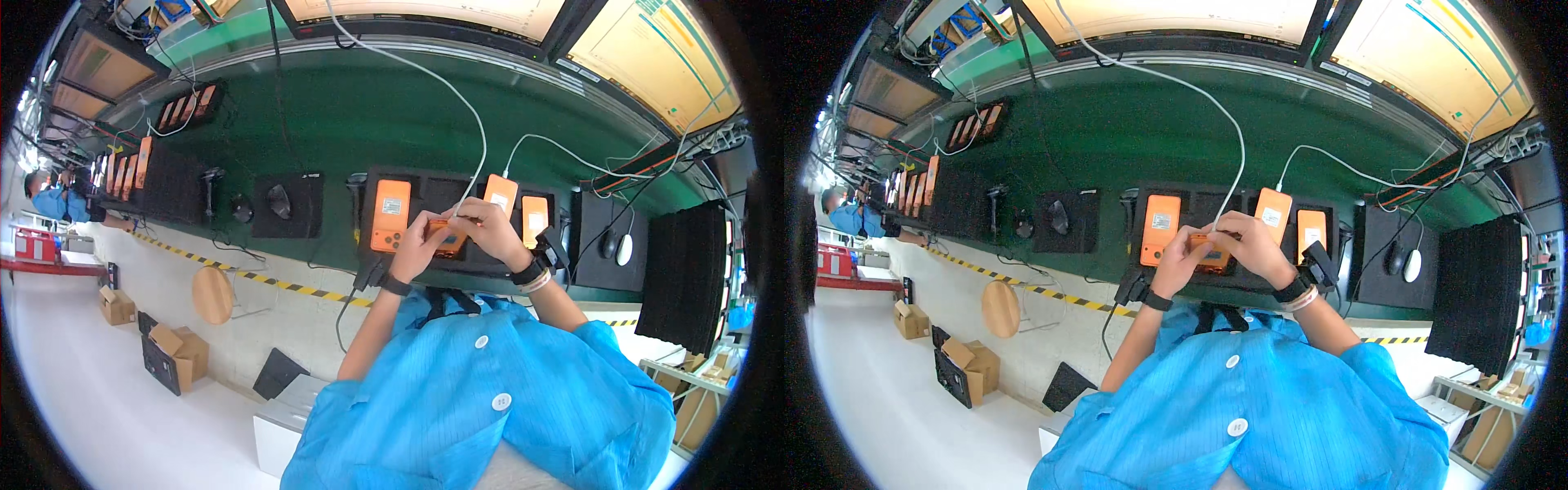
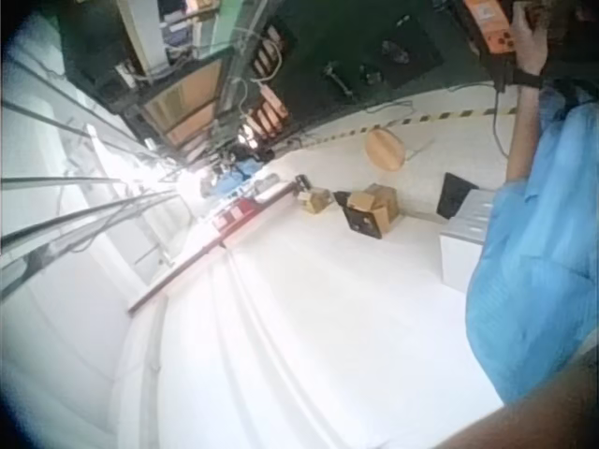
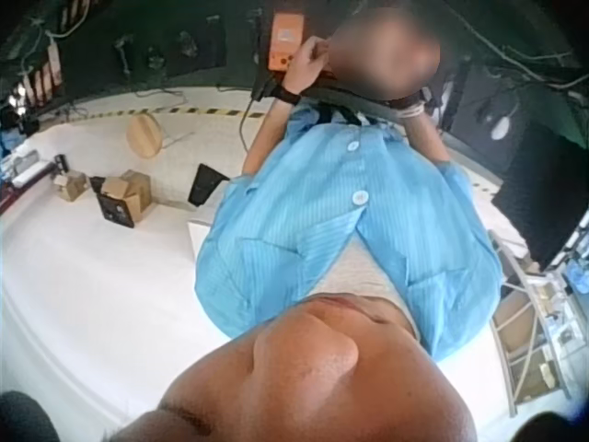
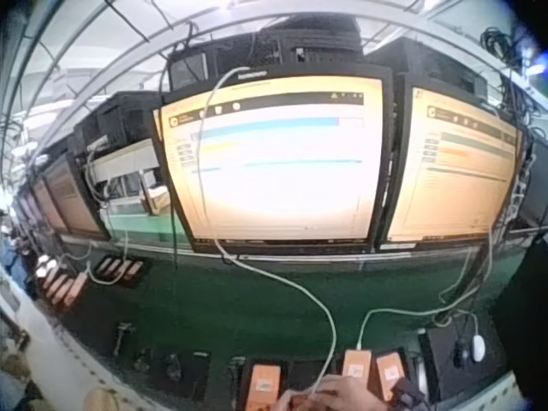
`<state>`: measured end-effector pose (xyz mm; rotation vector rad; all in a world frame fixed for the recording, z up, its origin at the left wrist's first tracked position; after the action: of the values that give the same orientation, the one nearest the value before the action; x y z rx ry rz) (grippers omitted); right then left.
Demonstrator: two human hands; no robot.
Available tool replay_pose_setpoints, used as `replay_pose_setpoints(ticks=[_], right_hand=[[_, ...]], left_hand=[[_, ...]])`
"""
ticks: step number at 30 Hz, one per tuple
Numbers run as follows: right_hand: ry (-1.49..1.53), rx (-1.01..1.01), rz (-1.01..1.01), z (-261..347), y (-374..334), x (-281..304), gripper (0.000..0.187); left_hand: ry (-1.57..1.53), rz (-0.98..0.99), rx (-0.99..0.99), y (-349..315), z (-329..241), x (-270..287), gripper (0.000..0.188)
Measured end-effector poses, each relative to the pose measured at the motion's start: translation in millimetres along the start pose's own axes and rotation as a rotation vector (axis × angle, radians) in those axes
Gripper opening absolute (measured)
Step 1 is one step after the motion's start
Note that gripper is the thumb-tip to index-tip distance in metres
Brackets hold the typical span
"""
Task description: Scanning QR codes on orange mobile devices and connecting them to charging/data cables at a testing station.
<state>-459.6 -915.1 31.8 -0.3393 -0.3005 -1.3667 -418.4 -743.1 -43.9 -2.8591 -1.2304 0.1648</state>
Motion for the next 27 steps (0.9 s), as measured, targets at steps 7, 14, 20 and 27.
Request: replay_pose_setpoints(ticks=[7, 14, 20, 27], right_hand=[[0.048, -0.040, -0.085, -7.2, 7.2, -4.3, 0.020], [-0.062, -0.088, -0.025, -66.6, 31.7, 4.0, 0.036], [-0.243, -0.176, -0.399, -137.7, 84.9, 34.7, 0.034], [0.190, -0.158, 0.317, 70.6, 136.6, -230.6, 0.025]], left_hand=[[-0.041, -0.289, -0.079, -34.4, 8.8, 23.5, 0.032], [-0.078, -0.314, -0.034, -117.0, 21.6, 103.8, 0.018], [0.432, -0.348, 0.320, -209.6, 47.8, 188.6, 0.034], [0.342, -0.496, 0.393, -357.9, 51.5, 315.3, 0.035]])
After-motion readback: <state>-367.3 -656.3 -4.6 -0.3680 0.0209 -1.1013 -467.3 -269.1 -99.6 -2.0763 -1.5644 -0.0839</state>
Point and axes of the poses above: each hand's wrist, its own y-axis towards the middle knuckle, its own x-axis out of the back of the hand, z = x × y, the point moved 1 cm from there along y, towards the middle knuckle, and after that the axes turned 8 degrees about z, right-handed, at the moved point
